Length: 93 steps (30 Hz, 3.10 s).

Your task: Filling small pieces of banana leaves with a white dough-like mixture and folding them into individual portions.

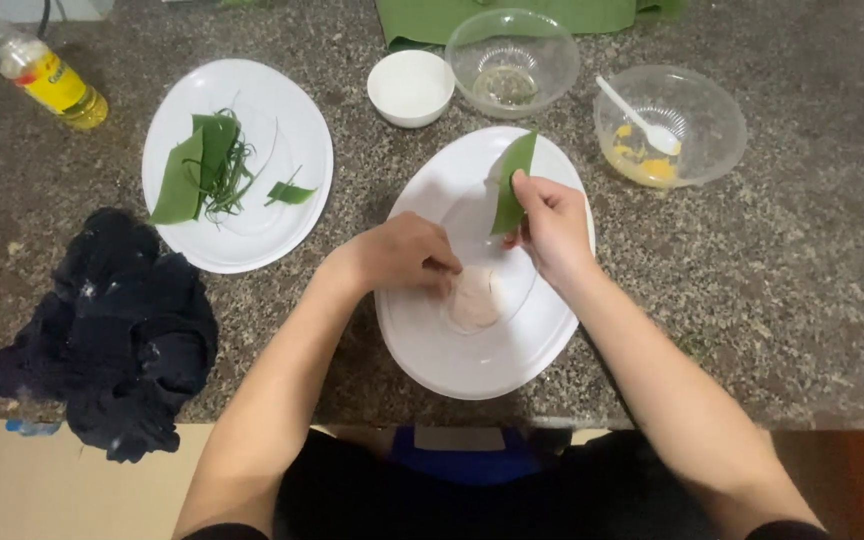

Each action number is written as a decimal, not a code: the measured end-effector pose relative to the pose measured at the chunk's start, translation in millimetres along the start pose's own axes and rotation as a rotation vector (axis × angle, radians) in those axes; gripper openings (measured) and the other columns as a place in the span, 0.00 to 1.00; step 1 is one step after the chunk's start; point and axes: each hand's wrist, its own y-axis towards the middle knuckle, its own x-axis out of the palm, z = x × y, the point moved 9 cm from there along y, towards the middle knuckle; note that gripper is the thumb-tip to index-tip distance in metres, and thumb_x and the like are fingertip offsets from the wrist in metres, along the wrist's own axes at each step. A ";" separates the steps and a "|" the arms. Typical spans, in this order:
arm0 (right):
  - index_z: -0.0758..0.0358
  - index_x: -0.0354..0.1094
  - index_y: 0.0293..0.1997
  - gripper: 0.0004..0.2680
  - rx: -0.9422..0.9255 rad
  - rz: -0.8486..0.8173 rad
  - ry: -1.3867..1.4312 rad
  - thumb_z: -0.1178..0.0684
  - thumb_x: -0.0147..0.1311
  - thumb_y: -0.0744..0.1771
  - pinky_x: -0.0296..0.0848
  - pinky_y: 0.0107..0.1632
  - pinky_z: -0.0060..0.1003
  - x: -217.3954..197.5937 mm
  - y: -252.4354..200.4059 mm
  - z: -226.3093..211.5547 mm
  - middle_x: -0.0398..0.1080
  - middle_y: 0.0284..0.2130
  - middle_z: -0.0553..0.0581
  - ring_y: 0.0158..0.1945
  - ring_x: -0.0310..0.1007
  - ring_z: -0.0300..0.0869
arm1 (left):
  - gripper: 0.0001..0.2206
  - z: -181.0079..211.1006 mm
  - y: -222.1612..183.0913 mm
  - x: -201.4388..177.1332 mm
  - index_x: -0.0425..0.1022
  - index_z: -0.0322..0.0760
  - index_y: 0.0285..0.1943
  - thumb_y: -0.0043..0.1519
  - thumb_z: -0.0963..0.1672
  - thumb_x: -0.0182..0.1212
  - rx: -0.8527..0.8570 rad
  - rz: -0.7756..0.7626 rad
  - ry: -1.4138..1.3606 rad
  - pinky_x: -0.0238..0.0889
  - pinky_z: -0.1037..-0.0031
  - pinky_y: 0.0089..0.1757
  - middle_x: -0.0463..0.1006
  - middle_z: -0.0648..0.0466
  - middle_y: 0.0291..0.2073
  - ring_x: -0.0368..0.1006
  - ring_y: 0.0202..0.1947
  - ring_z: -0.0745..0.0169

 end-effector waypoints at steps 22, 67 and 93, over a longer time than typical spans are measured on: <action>0.69 0.70 0.34 0.09 -0.196 -0.118 -0.143 0.54 0.45 0.68 0.77 0.22 0.41 36.6 -47.3 -50.1 0.70 0.20 0.66 0.21 0.74 0.49 | 0.07 14.2 -20.0 -51.4 0.80 0.45 0.34 0.50 0.47 0.67 0.175 0.266 -0.266 0.71 0.70 0.35 0.79 0.50 0.29 0.77 0.34 0.54; 0.82 0.61 0.44 0.10 -0.006 -0.530 0.271 0.58 0.43 0.67 0.73 0.44 0.58 59.4 -60.4 -42.5 0.66 0.28 0.66 0.39 0.75 0.57 | 0.07 66.1 -56.2 -78.0 0.80 0.46 0.35 0.50 0.46 0.71 0.488 1.198 0.125 0.66 0.80 0.31 0.72 0.61 0.27 0.68 0.23 0.68; 0.82 0.64 0.40 0.06 -0.217 -0.550 -0.017 0.64 0.46 0.65 0.77 0.40 0.48 64.0 -71.9 -69.5 0.67 0.25 0.67 0.34 0.73 0.48 | 0.11 21.6 -12.4 -44.4 0.61 0.40 0.38 0.58 0.42 0.62 0.183 0.530 -1.163 0.73 0.77 0.38 0.77 0.45 0.39 0.76 0.36 0.65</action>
